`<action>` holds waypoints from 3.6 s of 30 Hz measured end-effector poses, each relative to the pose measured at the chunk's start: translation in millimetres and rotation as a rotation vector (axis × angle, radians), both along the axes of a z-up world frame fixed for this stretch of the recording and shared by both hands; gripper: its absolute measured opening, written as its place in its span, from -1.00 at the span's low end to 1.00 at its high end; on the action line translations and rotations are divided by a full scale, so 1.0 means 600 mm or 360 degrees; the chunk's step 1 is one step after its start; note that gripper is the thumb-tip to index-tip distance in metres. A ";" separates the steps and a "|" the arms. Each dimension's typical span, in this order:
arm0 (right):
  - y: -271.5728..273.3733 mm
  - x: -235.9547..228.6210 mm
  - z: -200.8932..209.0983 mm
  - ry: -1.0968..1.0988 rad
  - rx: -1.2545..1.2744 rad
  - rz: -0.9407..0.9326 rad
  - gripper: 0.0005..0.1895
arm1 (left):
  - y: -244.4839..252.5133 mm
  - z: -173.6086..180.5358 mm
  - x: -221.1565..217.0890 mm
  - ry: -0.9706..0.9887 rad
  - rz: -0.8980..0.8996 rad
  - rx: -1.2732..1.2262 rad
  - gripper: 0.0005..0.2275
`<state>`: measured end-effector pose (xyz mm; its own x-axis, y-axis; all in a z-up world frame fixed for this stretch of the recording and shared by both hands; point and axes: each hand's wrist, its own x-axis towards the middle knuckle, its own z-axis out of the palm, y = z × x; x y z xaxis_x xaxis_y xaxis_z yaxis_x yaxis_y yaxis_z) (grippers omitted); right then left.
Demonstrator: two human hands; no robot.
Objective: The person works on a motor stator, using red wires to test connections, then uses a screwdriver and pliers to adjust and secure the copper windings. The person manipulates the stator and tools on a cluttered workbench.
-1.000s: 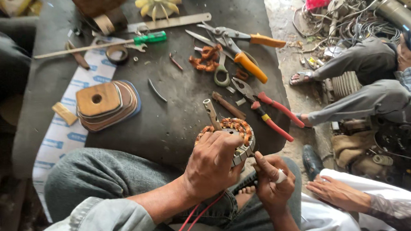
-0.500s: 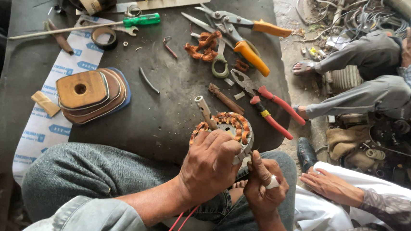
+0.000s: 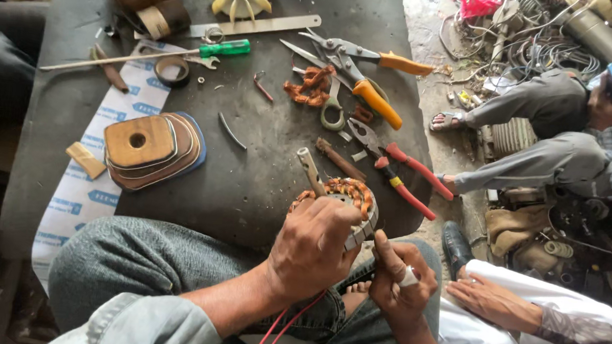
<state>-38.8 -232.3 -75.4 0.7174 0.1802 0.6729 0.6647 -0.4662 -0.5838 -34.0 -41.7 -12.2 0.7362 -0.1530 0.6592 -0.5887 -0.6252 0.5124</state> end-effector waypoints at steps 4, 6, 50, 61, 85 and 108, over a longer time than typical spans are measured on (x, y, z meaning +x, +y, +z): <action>0.009 -0.002 0.021 0.0037 -0.0116 -0.0083 -0.51 | 0.004 -0.009 0.002 -0.0006 -0.0043 -0.0045 -0.55; 0.015 -0.001 0.043 0.0106 -0.0247 -0.0182 -0.50 | 0.006 -0.008 0.011 0.0053 0.0055 -0.0135 -0.55; 0.058 0.081 0.127 0.0634 0.0164 0.0259 -0.56 | 0.083 0.076 0.040 0.0691 0.0093 -0.0099 -0.62; 0.075 0.035 0.174 0.0709 0.0024 -0.0079 -0.69 | 0.075 0.036 0.060 0.0809 0.0251 -0.0654 -0.65; 0.095 0.069 0.160 0.0913 0.0273 0.0071 -0.71 | 0.072 0.044 0.065 0.0811 0.0307 -0.0578 -0.65; 0.085 0.045 0.184 0.0688 -0.0012 -0.0138 -0.68 | 0.055 0.047 0.053 0.0575 0.0261 -0.0563 -0.67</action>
